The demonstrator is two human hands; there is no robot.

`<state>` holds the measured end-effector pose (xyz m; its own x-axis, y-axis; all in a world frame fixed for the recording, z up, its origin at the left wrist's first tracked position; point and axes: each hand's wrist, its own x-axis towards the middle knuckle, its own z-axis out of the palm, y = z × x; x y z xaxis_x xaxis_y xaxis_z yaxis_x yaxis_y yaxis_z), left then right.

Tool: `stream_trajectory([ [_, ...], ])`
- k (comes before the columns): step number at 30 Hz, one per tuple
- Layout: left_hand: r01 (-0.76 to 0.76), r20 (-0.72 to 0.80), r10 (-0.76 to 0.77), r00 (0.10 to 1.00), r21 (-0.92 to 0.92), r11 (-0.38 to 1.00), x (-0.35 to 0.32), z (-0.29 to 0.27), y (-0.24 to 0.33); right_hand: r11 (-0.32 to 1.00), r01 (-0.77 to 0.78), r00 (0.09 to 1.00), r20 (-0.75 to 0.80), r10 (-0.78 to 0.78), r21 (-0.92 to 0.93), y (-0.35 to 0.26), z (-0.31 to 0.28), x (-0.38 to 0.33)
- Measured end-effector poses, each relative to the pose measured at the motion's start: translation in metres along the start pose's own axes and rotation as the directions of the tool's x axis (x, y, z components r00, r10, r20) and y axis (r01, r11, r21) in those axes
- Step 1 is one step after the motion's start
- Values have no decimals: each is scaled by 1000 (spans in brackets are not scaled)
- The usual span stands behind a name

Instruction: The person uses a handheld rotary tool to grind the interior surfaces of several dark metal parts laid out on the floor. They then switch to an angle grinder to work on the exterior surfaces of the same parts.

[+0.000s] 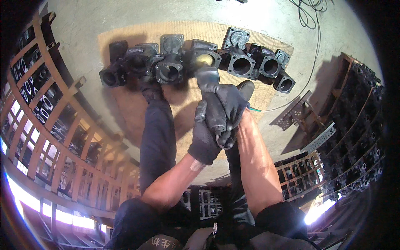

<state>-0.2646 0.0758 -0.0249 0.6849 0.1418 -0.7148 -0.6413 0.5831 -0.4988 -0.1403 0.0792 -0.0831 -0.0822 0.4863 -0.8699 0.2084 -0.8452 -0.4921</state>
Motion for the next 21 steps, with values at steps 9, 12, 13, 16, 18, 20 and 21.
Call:
stream_trajectory([
  [9, -151, -288, 150, 946, 17, 988, -12, 13, -22, 999, 42, 999, 13, -42, -3, 0, 1, -19],
  [12, -152, -303, 154, 940, 30, 988, -12, 11, -22, 999, 42, 999, 11, -42, 1, 0, 1, -20],
  [13, -150, -304, 152, 940, 31, 988, -12, 10, -22, 999, 41, 999, 12, -41, 2, 0, 1, -20],
  [16, -138, -325, 131, 936, 1, 990, -15, 17, -23, 999, 34, 999, 2, -34, 1, 0, 1, -19],
  [18, -165, -353, 161, 922, 20, 986, -12, 28, -23, 999, 36, 999, -4, -36, -4, -1, 1, -17],
  [20, -188, -359, 190, 914, 42, 981, -6, 34, -19, 999, 37, 999, -2, -37, -11, -1, 3, -12],
  [21, -199, -351, 205, 914, 53, 978, -3, 34, -15, 999, 34, 999, 1, -34, -5, 0, 5, -7],
])
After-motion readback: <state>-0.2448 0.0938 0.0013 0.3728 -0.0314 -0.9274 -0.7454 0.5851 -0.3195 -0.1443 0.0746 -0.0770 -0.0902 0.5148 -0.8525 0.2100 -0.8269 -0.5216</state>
